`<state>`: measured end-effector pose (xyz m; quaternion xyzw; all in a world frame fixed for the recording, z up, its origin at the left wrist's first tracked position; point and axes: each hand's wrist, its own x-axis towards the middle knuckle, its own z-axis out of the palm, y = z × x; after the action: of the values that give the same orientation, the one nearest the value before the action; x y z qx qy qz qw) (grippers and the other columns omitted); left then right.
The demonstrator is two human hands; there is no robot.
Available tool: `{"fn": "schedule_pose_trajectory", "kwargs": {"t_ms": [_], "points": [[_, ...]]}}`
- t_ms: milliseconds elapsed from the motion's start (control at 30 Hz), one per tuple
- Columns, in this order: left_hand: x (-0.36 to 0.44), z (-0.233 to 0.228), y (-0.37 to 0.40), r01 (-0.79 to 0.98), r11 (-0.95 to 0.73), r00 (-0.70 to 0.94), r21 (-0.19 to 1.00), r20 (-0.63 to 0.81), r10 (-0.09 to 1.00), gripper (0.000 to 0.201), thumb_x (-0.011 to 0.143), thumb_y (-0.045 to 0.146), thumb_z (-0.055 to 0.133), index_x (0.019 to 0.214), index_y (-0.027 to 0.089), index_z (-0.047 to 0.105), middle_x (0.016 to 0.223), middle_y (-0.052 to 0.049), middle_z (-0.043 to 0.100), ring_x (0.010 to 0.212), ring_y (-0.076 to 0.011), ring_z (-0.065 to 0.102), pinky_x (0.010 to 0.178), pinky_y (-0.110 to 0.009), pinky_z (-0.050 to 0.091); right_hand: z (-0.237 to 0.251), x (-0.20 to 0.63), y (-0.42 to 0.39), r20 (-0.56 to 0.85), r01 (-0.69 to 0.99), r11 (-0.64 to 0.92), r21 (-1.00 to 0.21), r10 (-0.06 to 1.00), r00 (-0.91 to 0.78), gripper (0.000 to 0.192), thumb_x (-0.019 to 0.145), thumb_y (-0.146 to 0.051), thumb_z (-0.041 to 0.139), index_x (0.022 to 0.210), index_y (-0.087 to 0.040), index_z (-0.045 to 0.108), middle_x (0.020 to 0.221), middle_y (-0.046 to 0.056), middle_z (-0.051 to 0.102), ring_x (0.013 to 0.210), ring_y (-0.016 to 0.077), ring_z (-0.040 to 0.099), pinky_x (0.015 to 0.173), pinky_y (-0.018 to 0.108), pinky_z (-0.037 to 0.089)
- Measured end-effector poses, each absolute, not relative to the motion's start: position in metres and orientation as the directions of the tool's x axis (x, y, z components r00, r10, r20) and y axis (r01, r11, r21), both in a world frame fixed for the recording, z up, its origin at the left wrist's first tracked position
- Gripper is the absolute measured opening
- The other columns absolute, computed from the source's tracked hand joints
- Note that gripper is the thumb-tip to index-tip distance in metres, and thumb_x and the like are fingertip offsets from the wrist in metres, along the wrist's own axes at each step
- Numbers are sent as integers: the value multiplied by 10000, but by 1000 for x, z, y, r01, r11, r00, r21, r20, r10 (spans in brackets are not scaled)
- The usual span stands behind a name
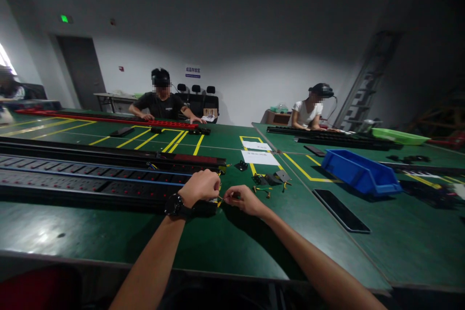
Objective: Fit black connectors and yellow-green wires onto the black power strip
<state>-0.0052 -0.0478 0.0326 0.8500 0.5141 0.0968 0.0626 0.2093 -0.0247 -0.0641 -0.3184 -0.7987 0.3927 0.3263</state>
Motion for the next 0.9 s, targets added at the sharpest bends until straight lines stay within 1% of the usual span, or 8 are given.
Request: {"fn": "schedule_pose_trajectory", "kwargs": {"t_ms": [167, 300, 467, 633, 733, 900], "points": [[-4, 32, -47, 860, -468, 460, 203, 85, 884, 127, 703, 162, 655, 730, 195, 774, 715, -86, 734, 673, -195, 660, 681, -278, 469, -63, 209, -26, 270, 248, 482, -841, 769, -579, 200, 842, -373, 720, 857, -177, 756, 800, 41, 725, 666, 143, 567, 640, 252, 427], [-3, 31, -48, 852, -488, 475, 190, 115, 873, 130, 692, 151, 647, 718, 186, 770, 755, -99, 747, 673, -199, 660, 674, -285, 468, -66, 208, -24, 271, 243, 472, -848, 779, -565, 230, 836, -407, 737, 852, -178, 756, 791, 40, 719, 667, 146, 565, 635, 252, 425], [-2, 28, -49, 858, -481, 464, 182, 129, 876, 107, 698, 147, 666, 714, 182, 765, 757, -99, 746, 712, -202, 678, 710, -279, 481, -69, 208, -24, 261, 253, 459, -852, 790, -555, 267, 834, -443, 739, 863, -178, 759, 778, 32, 706, 660, 145, 548, 615, 247, 412], [-3, 21, -47, 855, -495, 475, 156, 148, 867, 131, 730, 164, 674, 795, 205, 780, 861, -112, 760, 805, -236, 698, 743, -287, 488, -66, 208, -26, 274, 256, 473, -843, 787, -553, 238, 829, -417, 743, 846, -181, 757, 752, 29, 697, 647, 142, 536, 604, 246, 400], [-5, 22, -47, 853, -500, 479, 153, 155, 864, 162, 736, 171, 677, 851, 217, 782, 882, -111, 756, 840, -249, 695, 755, -293, 488, -65, 208, -27, 286, 257, 485, -836, 784, -551, 220, 830, -405, 741, 842, -186, 755, 753, 32, 698, 647, 145, 542, 607, 250, 405], [-5, 31, -52, 850, -498, 481, 173, 136, 866, 125, 734, 161, 662, 789, 210, 763, 847, -90, 759, 792, -231, 687, 698, -281, 460, -64, 209, -27, 267, 269, 477, -836, 784, -561, 217, 846, -394, 718, 856, -179, 745, 764, 36, 696, 644, 143, 540, 603, 252, 398]]}}
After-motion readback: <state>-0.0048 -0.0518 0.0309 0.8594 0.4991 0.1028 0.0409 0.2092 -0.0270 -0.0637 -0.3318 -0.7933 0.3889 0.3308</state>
